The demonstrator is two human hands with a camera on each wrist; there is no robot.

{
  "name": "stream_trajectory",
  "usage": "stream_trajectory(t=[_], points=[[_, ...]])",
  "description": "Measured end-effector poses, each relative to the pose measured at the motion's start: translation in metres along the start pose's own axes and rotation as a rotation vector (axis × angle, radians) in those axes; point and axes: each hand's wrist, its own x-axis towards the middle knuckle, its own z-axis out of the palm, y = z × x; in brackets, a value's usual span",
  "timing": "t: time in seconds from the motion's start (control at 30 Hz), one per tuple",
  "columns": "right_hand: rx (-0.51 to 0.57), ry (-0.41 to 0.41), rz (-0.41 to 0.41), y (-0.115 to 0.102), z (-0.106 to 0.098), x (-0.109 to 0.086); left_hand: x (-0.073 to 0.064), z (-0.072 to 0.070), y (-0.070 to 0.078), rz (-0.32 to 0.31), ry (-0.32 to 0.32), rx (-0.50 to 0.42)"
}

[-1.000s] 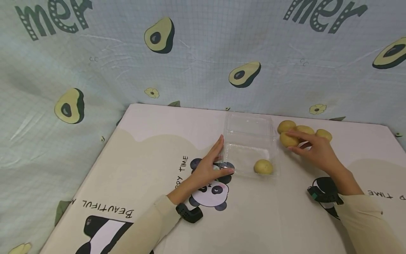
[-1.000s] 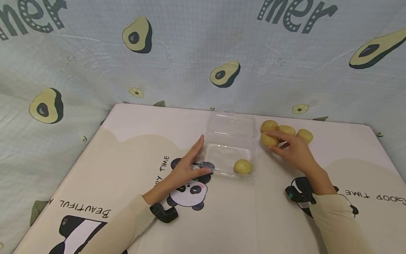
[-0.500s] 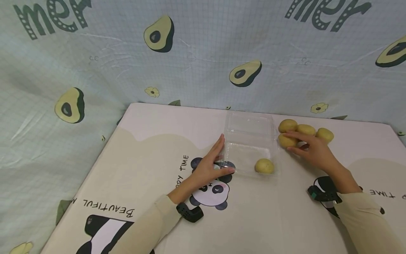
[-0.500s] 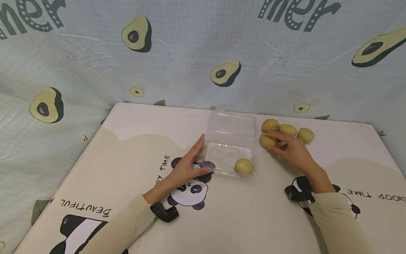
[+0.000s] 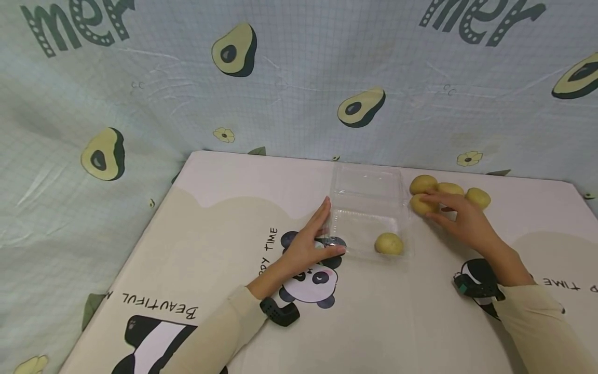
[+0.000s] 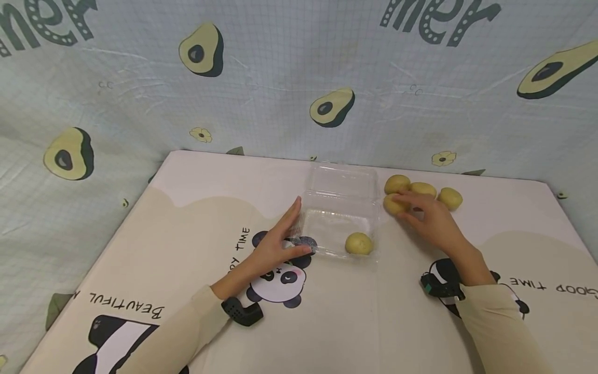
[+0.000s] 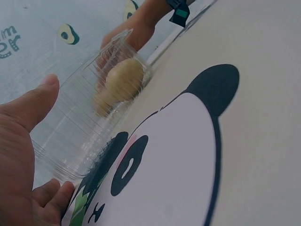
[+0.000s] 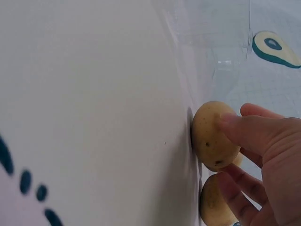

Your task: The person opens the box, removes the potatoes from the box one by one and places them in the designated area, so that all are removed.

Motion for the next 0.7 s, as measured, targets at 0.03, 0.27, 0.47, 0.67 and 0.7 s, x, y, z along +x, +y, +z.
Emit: stream_trajectory(t=[0.03,0.27,0.47,0.67,0.7], points=[[-0.008,0.003,0.002,0.0001,-0.0002,0.0003,0.0002,0.0002,-0.0002,0.001,0.001,-0.001],[-0.057,0.001,0.031,-0.0023,-0.002,0.001,0.0003,0.0007,0.0011,0.001,0.004,-0.008],[-0.05,-0.008,0.047,-0.0046,-0.0039,0.0008,0.0,0.0003,0.0002,-0.003,0.001,-0.004],[-0.042,0.006,0.049,-0.0067,-0.0077,0.0003,0.0003,0.0001,-0.0006,-0.004,0.0,0.004],[-0.041,0.012,0.053,-0.0073,-0.0084,0.0004,0.0003,0.0001,-0.0005,-0.003,0.001,0.004]])
